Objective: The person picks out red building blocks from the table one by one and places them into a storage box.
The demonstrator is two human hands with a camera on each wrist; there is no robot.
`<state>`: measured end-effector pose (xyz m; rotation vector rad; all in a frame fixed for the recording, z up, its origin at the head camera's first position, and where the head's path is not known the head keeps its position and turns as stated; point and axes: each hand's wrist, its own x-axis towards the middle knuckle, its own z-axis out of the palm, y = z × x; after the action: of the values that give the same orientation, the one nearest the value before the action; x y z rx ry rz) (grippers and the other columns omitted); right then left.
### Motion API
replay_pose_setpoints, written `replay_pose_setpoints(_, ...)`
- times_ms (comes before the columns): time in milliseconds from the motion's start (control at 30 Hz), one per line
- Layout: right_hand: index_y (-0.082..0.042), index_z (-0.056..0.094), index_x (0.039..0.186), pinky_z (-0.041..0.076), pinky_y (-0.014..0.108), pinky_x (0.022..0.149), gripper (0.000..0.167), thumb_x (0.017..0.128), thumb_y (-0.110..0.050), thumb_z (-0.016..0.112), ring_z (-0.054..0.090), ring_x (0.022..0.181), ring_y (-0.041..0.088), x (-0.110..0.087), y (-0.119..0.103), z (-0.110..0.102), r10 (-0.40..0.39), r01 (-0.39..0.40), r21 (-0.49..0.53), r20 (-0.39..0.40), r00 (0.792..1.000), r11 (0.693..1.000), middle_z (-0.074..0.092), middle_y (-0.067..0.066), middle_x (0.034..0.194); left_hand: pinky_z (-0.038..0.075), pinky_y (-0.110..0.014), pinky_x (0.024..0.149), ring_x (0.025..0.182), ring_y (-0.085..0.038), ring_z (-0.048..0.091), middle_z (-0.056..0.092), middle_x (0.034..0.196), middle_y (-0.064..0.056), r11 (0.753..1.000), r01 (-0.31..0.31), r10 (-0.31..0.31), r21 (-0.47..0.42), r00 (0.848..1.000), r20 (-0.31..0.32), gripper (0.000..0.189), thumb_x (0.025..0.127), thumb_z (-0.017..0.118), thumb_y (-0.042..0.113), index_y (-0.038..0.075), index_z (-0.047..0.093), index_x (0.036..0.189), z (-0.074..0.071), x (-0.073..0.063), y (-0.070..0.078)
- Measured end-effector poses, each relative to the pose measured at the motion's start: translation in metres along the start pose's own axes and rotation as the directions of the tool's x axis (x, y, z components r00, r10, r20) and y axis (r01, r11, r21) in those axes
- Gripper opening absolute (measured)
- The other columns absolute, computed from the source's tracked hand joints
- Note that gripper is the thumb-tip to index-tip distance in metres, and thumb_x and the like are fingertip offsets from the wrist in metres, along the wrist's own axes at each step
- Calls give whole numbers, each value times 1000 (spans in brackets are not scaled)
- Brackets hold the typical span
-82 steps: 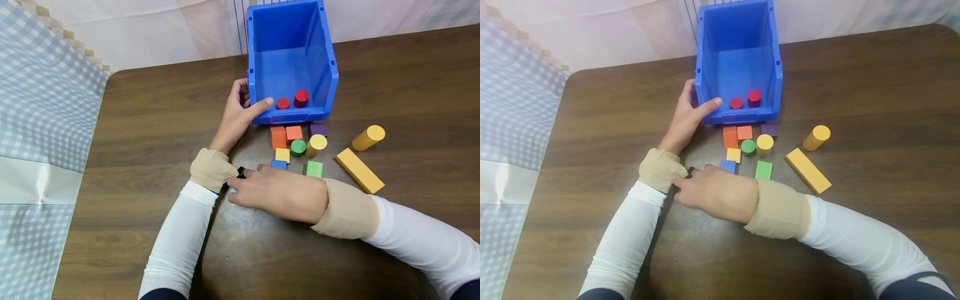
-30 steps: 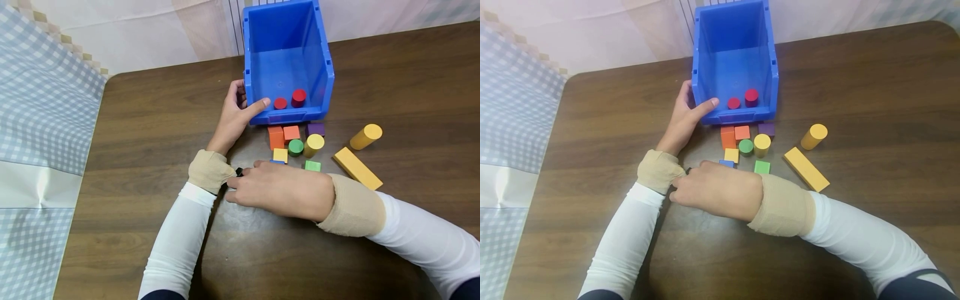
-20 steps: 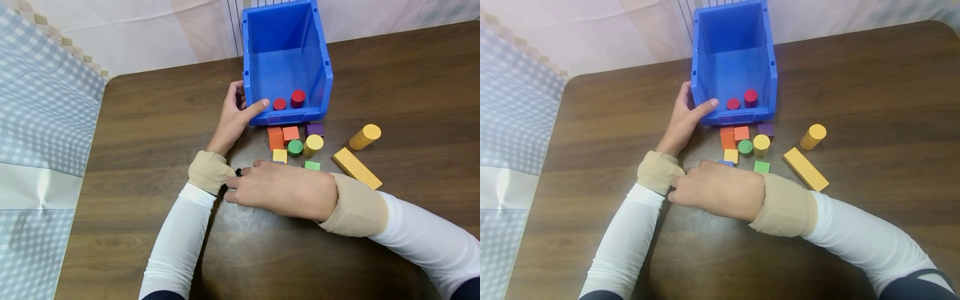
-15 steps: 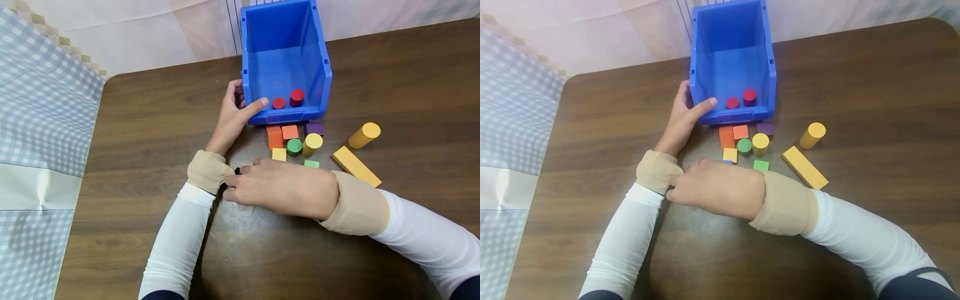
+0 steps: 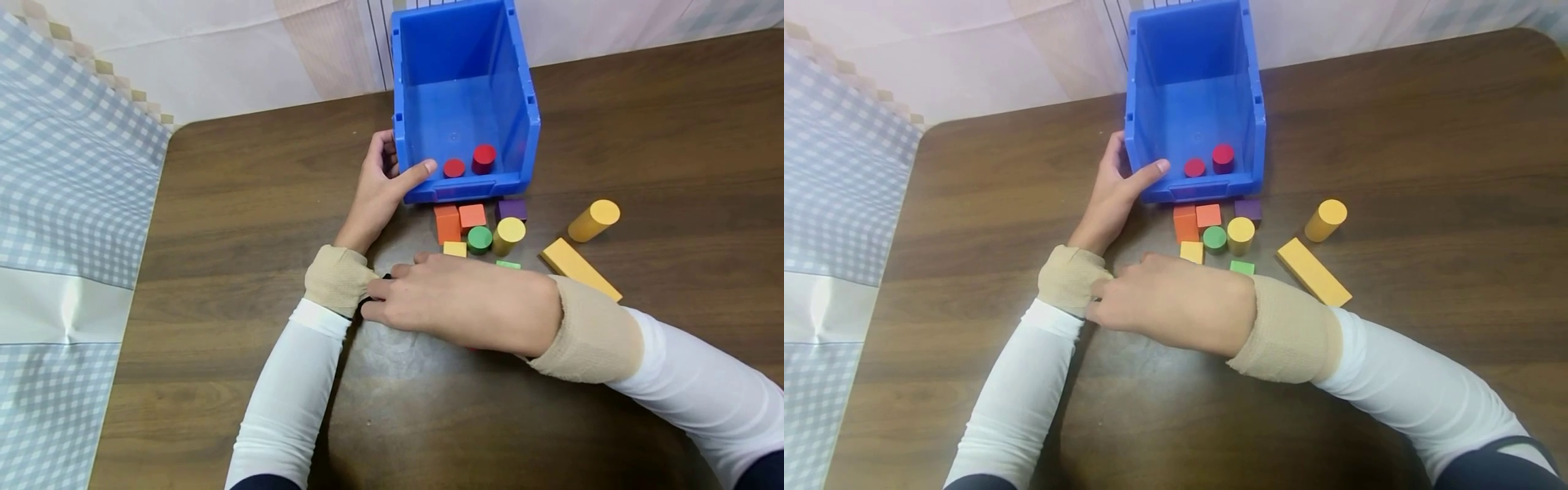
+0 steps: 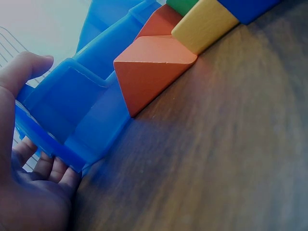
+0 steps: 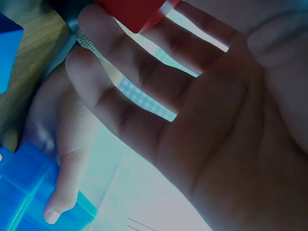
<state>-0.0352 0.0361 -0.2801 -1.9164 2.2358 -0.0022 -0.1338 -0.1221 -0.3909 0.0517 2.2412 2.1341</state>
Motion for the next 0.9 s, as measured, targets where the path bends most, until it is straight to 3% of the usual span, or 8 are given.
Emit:
replay_pose_setpoints(267,-17,63,130,58,34,72,50,86,0,82,65,92,19,-1,0,-2,-14,13,-26,-15,1000,1000,63,-2,113,52,-30,106,125,-23,58,56,137,-11,1000,6,-6,0,1000,-7,68,93,78,27,7,43,147,-1,-1,-1)
replay_pose_setpoints(600,-17,66,125,56,33,70,30,99,-4,70,64,91,19,1,1,-4,4,-3,-42,13,1000,999,63,-1,114,52,-30,106,126,-22,58,56,138,-11,1000,10,-10,17,1000,-11,68,93,78,29,8,43,147,-1,-1,1)
replay_pose_setpoints(900,-17,66,125,56,33,68,28,101,-4,68,63,87,19,1,2,-5,16,-15,-54,20,1000,998,63,-1,112,52,-30,106,125,-23,59,56,137,-12,1000,5,-5,3,1000,-9,67,92,79,28,7,44,146,0,0,1)
